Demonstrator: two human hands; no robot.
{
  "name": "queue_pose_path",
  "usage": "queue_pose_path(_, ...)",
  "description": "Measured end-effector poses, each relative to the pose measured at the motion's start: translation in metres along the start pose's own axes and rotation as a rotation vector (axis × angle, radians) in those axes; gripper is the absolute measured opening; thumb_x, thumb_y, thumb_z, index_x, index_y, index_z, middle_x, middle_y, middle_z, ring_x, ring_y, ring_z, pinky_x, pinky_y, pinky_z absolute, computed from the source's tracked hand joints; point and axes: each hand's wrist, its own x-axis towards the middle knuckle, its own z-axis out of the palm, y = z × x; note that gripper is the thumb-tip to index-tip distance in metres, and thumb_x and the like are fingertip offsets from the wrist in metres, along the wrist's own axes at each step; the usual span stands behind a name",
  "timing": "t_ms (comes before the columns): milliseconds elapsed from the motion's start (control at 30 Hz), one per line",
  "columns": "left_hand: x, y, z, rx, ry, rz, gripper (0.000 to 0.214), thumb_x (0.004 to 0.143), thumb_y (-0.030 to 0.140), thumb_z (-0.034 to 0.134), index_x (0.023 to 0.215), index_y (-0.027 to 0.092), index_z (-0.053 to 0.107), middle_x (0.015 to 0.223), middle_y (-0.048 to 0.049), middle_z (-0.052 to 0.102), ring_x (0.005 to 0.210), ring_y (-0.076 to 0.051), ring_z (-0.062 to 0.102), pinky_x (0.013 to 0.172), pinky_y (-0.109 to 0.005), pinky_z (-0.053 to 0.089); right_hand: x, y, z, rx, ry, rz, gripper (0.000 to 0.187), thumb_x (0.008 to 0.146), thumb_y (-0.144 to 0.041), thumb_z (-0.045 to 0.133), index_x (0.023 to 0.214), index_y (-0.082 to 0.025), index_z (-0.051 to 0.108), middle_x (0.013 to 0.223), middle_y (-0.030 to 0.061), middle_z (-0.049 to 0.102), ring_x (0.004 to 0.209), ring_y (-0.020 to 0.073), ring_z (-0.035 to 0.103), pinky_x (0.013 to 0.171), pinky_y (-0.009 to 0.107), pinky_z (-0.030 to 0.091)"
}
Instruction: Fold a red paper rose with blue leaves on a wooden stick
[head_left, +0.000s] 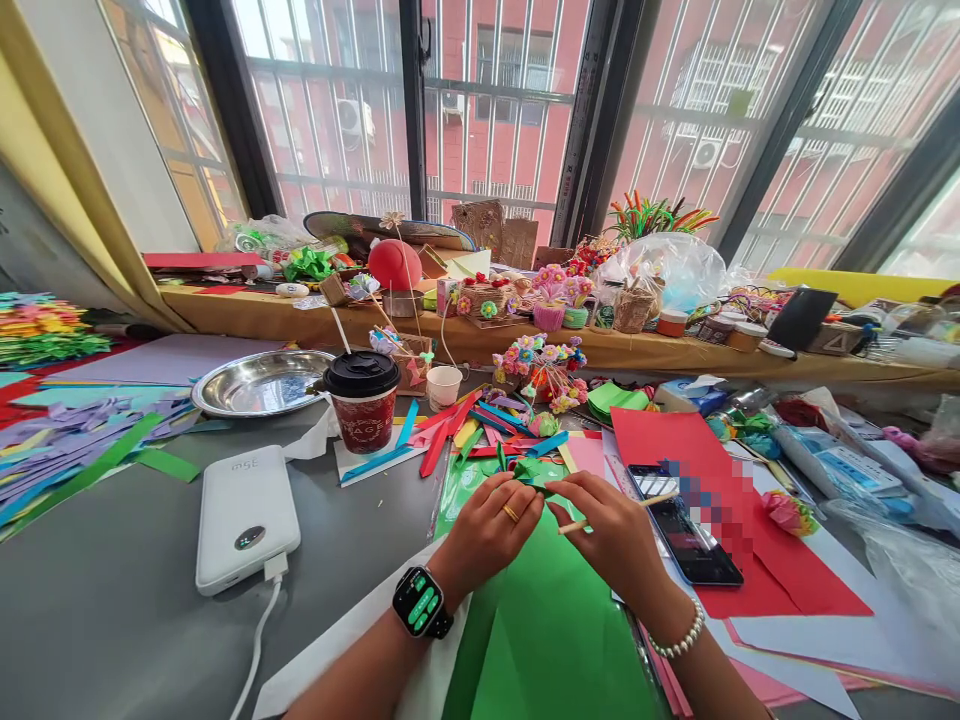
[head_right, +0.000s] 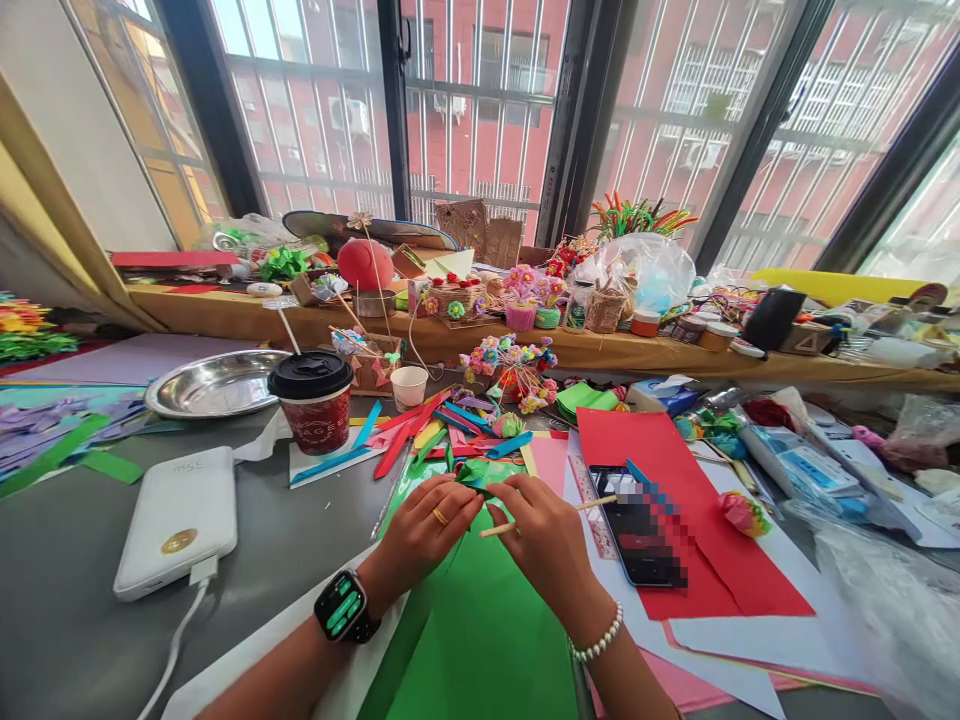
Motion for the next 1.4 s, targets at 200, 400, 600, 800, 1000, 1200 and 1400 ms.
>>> queue_pose_path(200, 0.0, 0.0, 0.0, 0.016, 0.028, 0.006, 0.013, 0.078, 0.008, 0.048, 0.088, 0.012, 0.056, 0.077, -0.0018, 0.063, 0.075, -0.013, 0.057, 0.08, -0.032, 0.045, 0.001, 0.0, -0.002, 0.05, -0.043, 0.077, 0.016, 0.08, -0.025, 0.048, 0.089, -0.018, 0.06, 0.078, 0.0033, 0.061, 0.072, 0.016, 0.057, 0.061, 0.026, 0.042)
queue_pose_path(400, -0.001, 0.001, 0.002, 0.009, 0.047, 0.031, 0.01, 0.077, 0.008, 0.051, 0.084, 0.012, 0.057, 0.075, -0.0008, 0.063, 0.074, -0.013, 0.057, 0.081, -0.032, 0.045, 0.001, 0.0, 0.001, 0.031, -0.058, 0.069, 0.017, 0.083, -0.023, 0.044, 0.081, -0.019, 0.06, 0.072, 0.0025, 0.061, 0.068, 0.015, 0.057, 0.059, 0.024, 0.039)
queue_pose_path(600, -0.001, 0.0, 0.001, -0.092, 0.007, -0.113, 0.013, 0.077, 0.008, 0.049, 0.086, 0.015, 0.056, 0.078, -0.0015, 0.062, 0.077, -0.013, 0.055, 0.081, -0.03, 0.043, 0.001, -0.005, 0.001, 0.045, -0.004, 0.075, 0.02, 0.083, -0.023, 0.042, 0.073, -0.019, 0.058, 0.067, 0.0014, 0.059, 0.063, 0.013, 0.055, 0.056, 0.022, 0.038)
queue_pose_path(800, 0.001, -0.004, 0.002, -0.416, -0.055, -0.394, 0.009, 0.079, 0.017, 0.049, 0.08, 0.018, 0.058, 0.075, -0.0012, 0.062, 0.075, -0.013, 0.055, 0.075, -0.03, 0.044, 0.003, -0.006, -0.005, 0.132, -0.052, 0.099, 0.013, 0.081, -0.023, 0.046, 0.085, -0.02, 0.057, 0.074, 0.0011, 0.058, 0.067, 0.0135, 0.056, 0.058, 0.023, 0.042)
queue_pose_path(1000, 0.007, -0.013, -0.005, -0.867, -0.186, -0.629, 0.008, 0.077, 0.021, 0.053, 0.076, 0.017, 0.061, 0.075, -0.0012, 0.063, 0.072, -0.012, 0.058, 0.069, -0.024, 0.045, 0.004, -0.003, -0.012, 0.196, -0.167, 0.026, 0.032, 0.08, -0.017, 0.045, 0.11, -0.024, 0.05, 0.09, 0.0036, 0.053, 0.066, 0.0121, 0.055, 0.058, 0.024, 0.046)
queue_pose_path(1200, 0.012, -0.025, -0.013, -1.113, -0.351, -0.706, 0.008, 0.072, 0.021, 0.058, 0.071, 0.014, 0.063, 0.07, -0.0013, 0.063, 0.069, -0.012, 0.057, 0.067, -0.022, 0.044, 0.005, 0.0, -0.015, 0.301, -0.154, 0.041, 0.018, 0.079, -0.016, 0.048, 0.092, -0.022, 0.059, 0.08, 0.0022, 0.053, 0.065, 0.0115, 0.055, 0.054, 0.021, 0.046)
queue_pose_path(1400, 0.015, -0.031, -0.016, -1.247, -0.41, -0.773, 0.01, 0.069, 0.024, 0.06, 0.067, 0.015, 0.064, 0.067, -0.0009, 0.062, 0.066, -0.012, 0.056, 0.064, -0.023, 0.044, 0.007, -0.005, -0.015, 0.343, -0.063, 0.051, 0.01, 0.078, -0.02, 0.05, 0.082, -0.021, 0.06, 0.078, 0.0029, 0.052, 0.067, 0.0133, 0.055, 0.058, 0.024, 0.047)
